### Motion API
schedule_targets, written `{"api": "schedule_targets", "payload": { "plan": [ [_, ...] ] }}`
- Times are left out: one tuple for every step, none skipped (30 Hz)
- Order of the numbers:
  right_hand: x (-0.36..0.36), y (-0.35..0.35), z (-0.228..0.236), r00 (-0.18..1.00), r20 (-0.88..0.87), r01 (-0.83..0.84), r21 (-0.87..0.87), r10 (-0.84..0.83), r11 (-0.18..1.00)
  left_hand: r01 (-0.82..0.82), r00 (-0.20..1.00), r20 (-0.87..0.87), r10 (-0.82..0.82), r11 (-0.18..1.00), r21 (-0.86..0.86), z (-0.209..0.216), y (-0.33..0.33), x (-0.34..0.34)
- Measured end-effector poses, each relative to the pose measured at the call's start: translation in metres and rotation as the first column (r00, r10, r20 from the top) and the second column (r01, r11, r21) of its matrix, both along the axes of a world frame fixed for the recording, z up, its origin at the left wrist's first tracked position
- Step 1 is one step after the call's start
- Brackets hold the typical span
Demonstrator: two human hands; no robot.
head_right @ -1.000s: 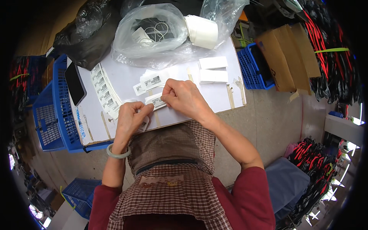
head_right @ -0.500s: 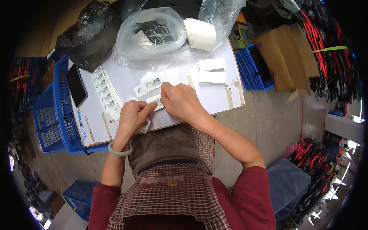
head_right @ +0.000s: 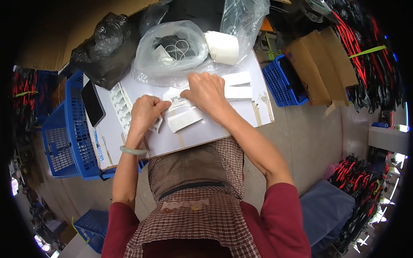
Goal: The person repeatedly picks small white labels from a stack, peels them from their backing, and places them onto a white surface on the table. The person handles the labels one at a time throughout the clip.
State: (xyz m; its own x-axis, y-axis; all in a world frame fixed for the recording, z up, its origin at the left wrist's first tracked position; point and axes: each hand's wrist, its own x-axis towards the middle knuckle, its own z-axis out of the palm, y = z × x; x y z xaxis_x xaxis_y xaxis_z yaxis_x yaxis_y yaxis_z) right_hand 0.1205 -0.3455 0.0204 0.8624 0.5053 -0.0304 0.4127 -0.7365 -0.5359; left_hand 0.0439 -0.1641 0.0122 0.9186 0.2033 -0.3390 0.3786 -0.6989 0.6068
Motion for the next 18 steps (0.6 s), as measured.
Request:
{"api": "schedule_targets", "payload": {
  "plan": [
    [-0.007,-0.003,0.001,1.000,-0.031,0.006,0.109,-0.003,0.994,-0.011,0.999,-0.034,0.010,1.000,-0.027,0.003,-0.001,-0.002],
    [-0.017,-0.003,0.003,0.997,-0.071,0.010,0.220,0.005,0.975,-0.082,0.997,-0.011,0.082,0.958,-0.276,0.003,0.001,-0.009],
    [-0.028,-0.003,0.012,0.980,-0.158,-0.058,0.359,0.121,0.932,-0.138,0.988,-0.006,0.157,0.850,-0.507,0.003,0.005,-0.017],
    [-0.041,0.000,0.017,0.970,-0.112,-0.105,0.608,0.215,0.787,-0.177,0.974,-0.023,0.227,0.684,-0.708,0.004,0.006,-0.026],
    [-0.050,0.000,0.015,0.969,-0.115,-0.100,0.629,0.219,0.771,-0.175,0.978,-0.077,0.192,0.574,-0.800,0.019,0.006,-0.028],
    [-0.057,-0.001,0.011,0.968,-0.117,-0.095,0.649,0.223,0.755,-0.126,0.989,-0.052,0.136,0.623,-0.772,0.026,0.008,-0.032],
    [-0.061,-0.001,0.011,0.965,-0.143,-0.071,0.660,0.218,0.748,-0.075,0.996,-0.024,0.085,0.673,-0.736,0.030,0.012,-0.040],
    [-0.064,-0.004,0.010,0.963,-0.173,-0.041,0.666,0.208,0.745,-0.022,1.000,-0.003,0.028,0.713,-0.701,0.039,0.013,-0.046],
    [-0.066,-0.007,0.010,0.959,-0.203,-0.011,0.670,0.199,0.742,-0.050,0.989,0.029,0.143,0.523,-0.851,0.049,-0.001,-0.053],
    [-0.068,-0.009,0.010,0.956,-0.200,-0.017,0.691,0.213,0.723,-0.030,0.988,0.058,0.143,0.549,-0.835,0.048,-0.002,-0.058],
    [-0.070,-0.011,0.010,0.954,-0.196,-0.022,0.711,0.228,0.703,-0.011,0.986,0.087,0.142,0.574,-0.818,0.047,-0.003,-0.063],
    [-0.071,-0.013,0.010,0.951,-0.192,-0.027,0.730,0.243,0.683,0.008,0.983,0.115,0.141,0.599,-0.801,0.045,-0.003,-0.066],
    [-0.073,-0.016,0.011,0.945,-0.213,-0.014,0.734,0.249,0.679,0.013,0.986,0.117,0.117,0.648,-0.762,0.044,-0.002,-0.069],
    [-0.074,-0.018,0.012,0.938,-0.233,-0.001,0.739,0.256,0.674,0.006,0.988,0.103,0.112,0.650,-0.760,0.041,-0.002,-0.071],
    [-0.075,-0.019,0.013,0.931,-0.253,0.012,0.742,0.263,0.670,-0.002,0.990,0.090,0.108,0.652,-0.758,0.038,-0.002,-0.073],
    [-0.075,-0.020,0.011,0.949,-0.187,-0.034,0.739,0.253,0.672,-0.010,0.992,0.074,0.102,0.654,-0.756,0.036,-0.003,-0.075],
    [-0.075,-0.021,0.009,0.963,-0.120,-0.080,0.733,0.244,0.675,-0.077,0.992,0.001,0.124,0.625,-0.777,0.038,-0.005,-0.076],
    [-0.075,-0.022,0.007,0.971,-0.052,-0.126,0.724,0.235,0.679,-0.145,0.987,-0.073,0.144,0.594,-0.791,0.043,-0.007,-0.077]
  ]
}}
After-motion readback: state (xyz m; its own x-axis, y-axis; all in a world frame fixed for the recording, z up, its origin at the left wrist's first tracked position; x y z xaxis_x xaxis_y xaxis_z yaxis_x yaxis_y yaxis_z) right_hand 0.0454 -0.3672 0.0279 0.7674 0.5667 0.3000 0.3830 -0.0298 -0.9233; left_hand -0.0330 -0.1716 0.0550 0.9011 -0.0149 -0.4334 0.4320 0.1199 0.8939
